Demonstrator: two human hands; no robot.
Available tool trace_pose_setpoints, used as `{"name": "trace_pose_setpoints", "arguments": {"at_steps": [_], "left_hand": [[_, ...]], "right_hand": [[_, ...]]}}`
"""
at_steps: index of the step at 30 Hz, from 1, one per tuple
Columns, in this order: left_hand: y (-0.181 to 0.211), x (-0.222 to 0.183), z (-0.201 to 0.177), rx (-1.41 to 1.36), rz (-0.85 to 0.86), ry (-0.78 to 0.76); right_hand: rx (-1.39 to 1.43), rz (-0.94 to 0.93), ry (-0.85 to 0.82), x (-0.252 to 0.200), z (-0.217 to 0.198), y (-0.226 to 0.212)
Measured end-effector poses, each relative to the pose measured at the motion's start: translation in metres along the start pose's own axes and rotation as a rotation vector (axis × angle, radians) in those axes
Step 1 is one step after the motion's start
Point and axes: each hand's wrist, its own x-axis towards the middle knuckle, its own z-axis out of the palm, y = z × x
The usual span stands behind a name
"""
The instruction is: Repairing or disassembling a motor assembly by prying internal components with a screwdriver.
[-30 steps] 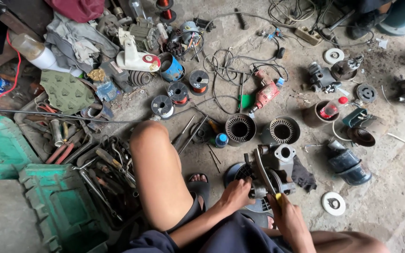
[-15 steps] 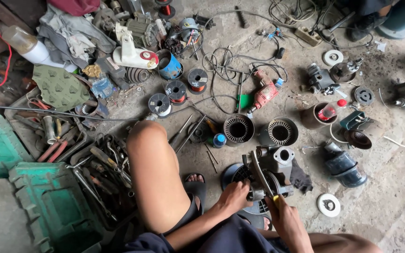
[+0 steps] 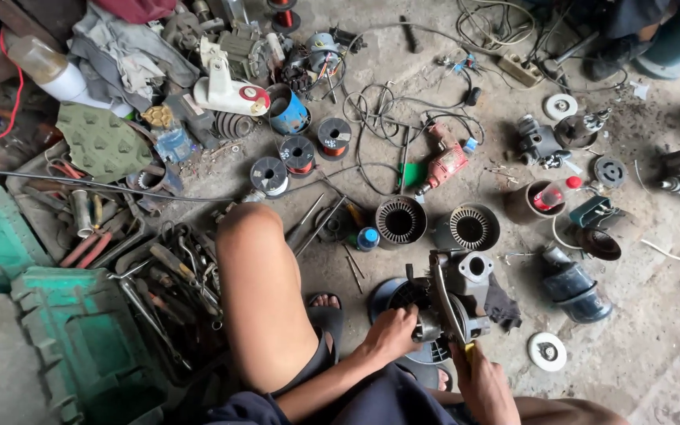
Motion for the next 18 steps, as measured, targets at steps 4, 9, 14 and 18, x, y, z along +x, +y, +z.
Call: {"name": "trace_pose_setpoints", "arguments": {"at_steps": [4,9,14,18], "left_hand": [[0.022,-0.019,-0.027,-0.011,-0.002,-0.005],[-0.001,-0.005,0.0,0.111,0.037,0.075],[-0.006,0.006,0.005,0.074,0.025,0.047],[0.006,-0.003,-0.009,0.085,0.029,0.031]], "right_hand": [[-0.039,0.047,-0.045,-0.015,0.005,0.063],[0.043,-0.226,0.165,-0.023,0.056,0.136],[0.061,0.025,-0.043,-0.012,0.008,0.025],[0.007,0.056,-0.034,-0.019,0.004,0.045]]}}
